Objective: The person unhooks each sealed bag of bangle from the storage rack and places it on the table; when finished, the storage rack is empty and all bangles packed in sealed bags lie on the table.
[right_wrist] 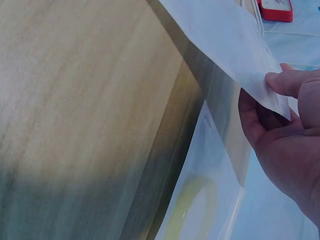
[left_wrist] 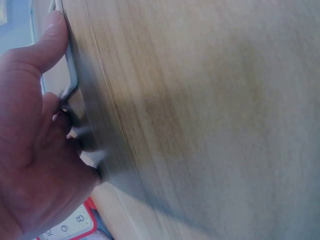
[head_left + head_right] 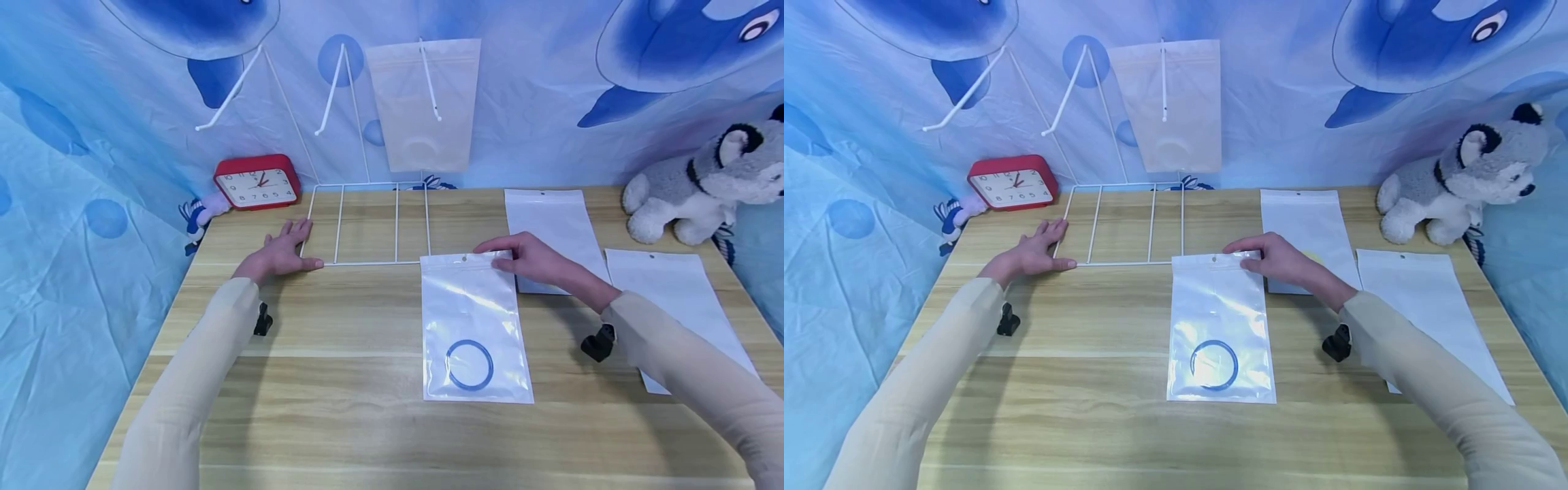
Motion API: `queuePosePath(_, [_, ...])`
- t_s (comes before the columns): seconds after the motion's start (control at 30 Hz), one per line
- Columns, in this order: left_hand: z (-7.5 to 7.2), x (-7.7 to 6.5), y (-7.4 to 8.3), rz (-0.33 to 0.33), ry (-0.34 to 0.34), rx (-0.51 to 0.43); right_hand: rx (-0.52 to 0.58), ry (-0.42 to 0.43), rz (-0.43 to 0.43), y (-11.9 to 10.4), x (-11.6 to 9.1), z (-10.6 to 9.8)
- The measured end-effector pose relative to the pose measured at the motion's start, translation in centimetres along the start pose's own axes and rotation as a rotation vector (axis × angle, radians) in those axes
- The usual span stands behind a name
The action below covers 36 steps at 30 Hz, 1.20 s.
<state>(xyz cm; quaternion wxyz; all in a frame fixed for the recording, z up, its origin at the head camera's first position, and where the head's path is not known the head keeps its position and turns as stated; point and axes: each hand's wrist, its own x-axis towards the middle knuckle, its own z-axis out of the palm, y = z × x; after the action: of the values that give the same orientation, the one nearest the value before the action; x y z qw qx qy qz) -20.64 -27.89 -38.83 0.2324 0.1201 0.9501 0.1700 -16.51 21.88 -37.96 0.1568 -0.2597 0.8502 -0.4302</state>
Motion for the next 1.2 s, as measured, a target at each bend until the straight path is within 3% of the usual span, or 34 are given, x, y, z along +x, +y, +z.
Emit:
queuePosePath(0.33, [0.1, 0.0, 0.1, -0.004, 0.001, -0.009, -0.065, -0.041, 0.011, 0.2, 0.1, 0.3])
queuePosePath(0.5, [0.0, -0.1, 0.3, -0.005, 0.004, -0.011, -0.131, -0.046, -0.024, 0.3, 0.2, 0.4])
queuePosePath(0.87, [0.2, 0.1, 0.0, -0.015, -0.007, -0.005, -0.358, -0.098, -0.101, 0.0, 1.1, 0.4])
queuePosePath(1.2, [0.1, -0.1, 0.0, -0.005, -0.007, -0.008, -0.380, -0.111, -0.083, -0.5, 1.4, 0.1])
